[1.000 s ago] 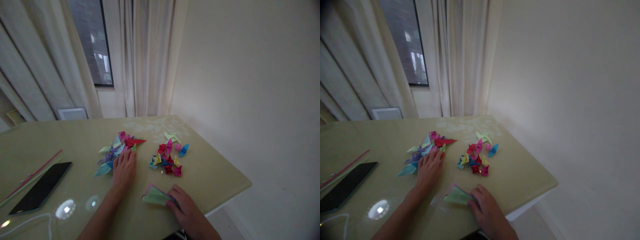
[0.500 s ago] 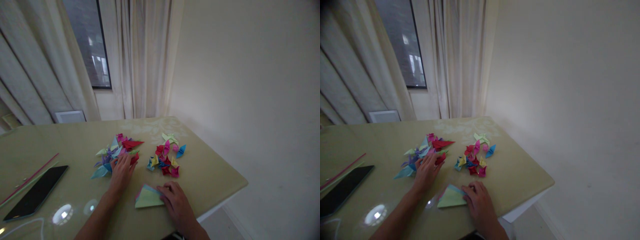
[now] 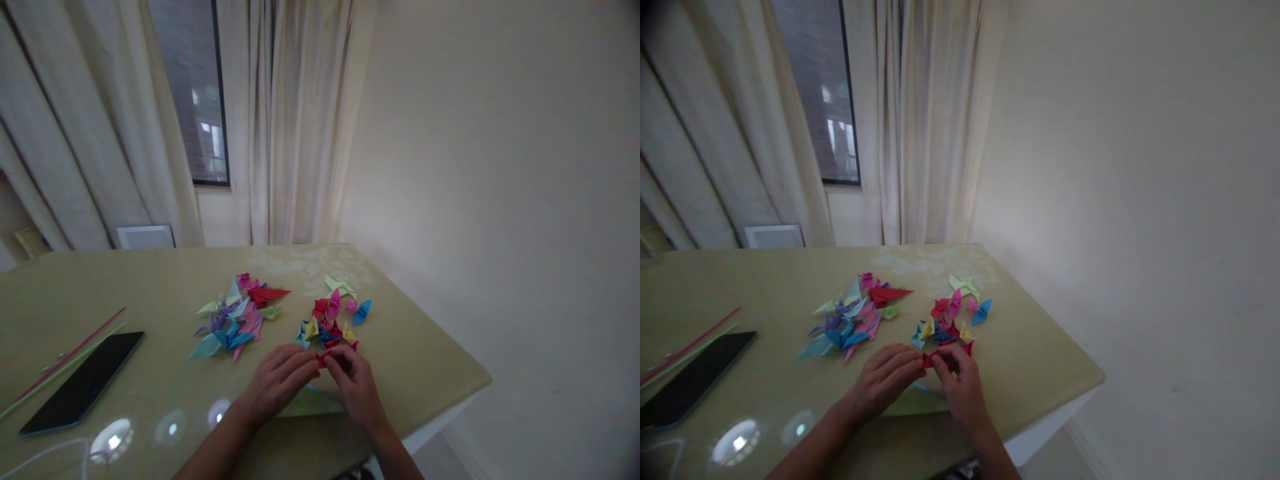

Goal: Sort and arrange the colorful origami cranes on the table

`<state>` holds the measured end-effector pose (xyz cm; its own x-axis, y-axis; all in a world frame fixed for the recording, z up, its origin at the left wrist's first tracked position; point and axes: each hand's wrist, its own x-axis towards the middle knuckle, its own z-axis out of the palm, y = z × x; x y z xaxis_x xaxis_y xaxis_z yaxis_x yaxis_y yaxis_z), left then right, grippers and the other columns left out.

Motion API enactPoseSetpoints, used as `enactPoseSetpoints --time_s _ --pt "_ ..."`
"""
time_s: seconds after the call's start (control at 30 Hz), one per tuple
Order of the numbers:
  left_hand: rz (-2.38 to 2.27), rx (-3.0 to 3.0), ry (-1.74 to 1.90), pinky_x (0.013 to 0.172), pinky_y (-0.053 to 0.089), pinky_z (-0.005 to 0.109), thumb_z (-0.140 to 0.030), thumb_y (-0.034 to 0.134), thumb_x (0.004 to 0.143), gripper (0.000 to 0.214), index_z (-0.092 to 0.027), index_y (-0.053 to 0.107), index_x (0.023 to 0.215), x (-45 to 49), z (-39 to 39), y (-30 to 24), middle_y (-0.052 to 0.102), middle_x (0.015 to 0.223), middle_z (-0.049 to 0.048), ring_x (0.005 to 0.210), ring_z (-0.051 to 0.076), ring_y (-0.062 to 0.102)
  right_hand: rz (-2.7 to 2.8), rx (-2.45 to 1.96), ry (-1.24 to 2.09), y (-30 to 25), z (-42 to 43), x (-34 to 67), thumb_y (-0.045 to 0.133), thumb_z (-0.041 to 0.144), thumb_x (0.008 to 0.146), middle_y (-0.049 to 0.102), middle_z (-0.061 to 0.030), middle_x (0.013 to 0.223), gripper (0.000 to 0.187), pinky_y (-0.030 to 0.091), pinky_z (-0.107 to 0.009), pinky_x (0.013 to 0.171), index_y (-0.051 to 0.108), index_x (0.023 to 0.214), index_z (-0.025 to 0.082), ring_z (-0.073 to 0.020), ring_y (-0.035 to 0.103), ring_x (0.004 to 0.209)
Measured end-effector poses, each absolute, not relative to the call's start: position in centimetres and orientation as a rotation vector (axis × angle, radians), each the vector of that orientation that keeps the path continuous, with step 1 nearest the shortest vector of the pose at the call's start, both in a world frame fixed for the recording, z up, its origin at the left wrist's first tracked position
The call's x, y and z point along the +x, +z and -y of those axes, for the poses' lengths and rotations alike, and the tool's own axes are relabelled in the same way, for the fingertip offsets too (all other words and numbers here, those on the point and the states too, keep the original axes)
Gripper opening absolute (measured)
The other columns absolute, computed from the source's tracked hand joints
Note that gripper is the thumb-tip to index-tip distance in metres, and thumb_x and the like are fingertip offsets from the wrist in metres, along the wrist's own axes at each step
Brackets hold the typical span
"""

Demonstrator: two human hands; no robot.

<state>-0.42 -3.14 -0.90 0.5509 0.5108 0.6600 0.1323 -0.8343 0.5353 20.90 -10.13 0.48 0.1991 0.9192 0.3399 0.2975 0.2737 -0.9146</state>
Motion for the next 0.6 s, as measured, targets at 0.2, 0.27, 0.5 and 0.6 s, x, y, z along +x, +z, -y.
enactPoseSetpoints --time_s 0.2,0.27,0.5,0.6 --pt "-1.514 2.377 1.230 0.118 0.043 0.060 -0.029 0.056 0.101 0.042 -0.018 0.068 0.140 -0.3 -1.3 -3.1 0.062 0.152 0.0204 0.140 0.038 0.056 1.166 -1.378 0.377 -1.4 10.0 24.4 0.072 0.057 0.093 0.082 -0.0148 0.105 0.047 0.061 -0.036 0.078 0.081 0.112 0.016 -0.0265 0.076 0.087" --pt "-1.723 2.415 1.060 0.119 0.040 0.063 -0.028 0.055 0.100 0.047 -0.016 0.065 0.145 -0.3 -2.0 -3.7 0.053 0.161 0.0213 0.147 0.041 0.048 1.208 -1.401 0.356 -1.9 10.3 24.7 0.072 0.057 0.093 0.082 -0.0143 0.103 0.045 0.060 -0.033 0.072 0.082 0.110 0.016 -0.0248 0.075 0.082" --pt "-1.799 2.505 0.933 0.116 0.041 0.056 -0.028 0.054 0.100 0.039 -0.018 0.071 0.133 -0.3 -1.8 -4.0 0.063 0.146 0.0180 0.140 0.037 0.050 1.254 -1.394 0.361 -1.5 10.5 23.9 0.064 0.061 0.098 0.078 -0.0090 0.083 0.047 0.054 -0.029 0.065 0.080 0.091 0.017 -0.0220 0.070 0.072" --pt "-1.797 2.521 0.913 0.114 0.041 0.055 -0.028 0.052 0.100 0.036 -0.019 0.073 0.128 -0.4 -1.9 -4.1 0.066 0.141 0.0168 0.135 0.037 0.052 1.322 -1.414 0.355 -1.4 10.5 23.8 0.061 0.061 0.100 0.075 -0.0072 0.080 0.048 0.051 -0.028 0.063 0.079 0.089 0.017 -0.0203 0.066 0.068"
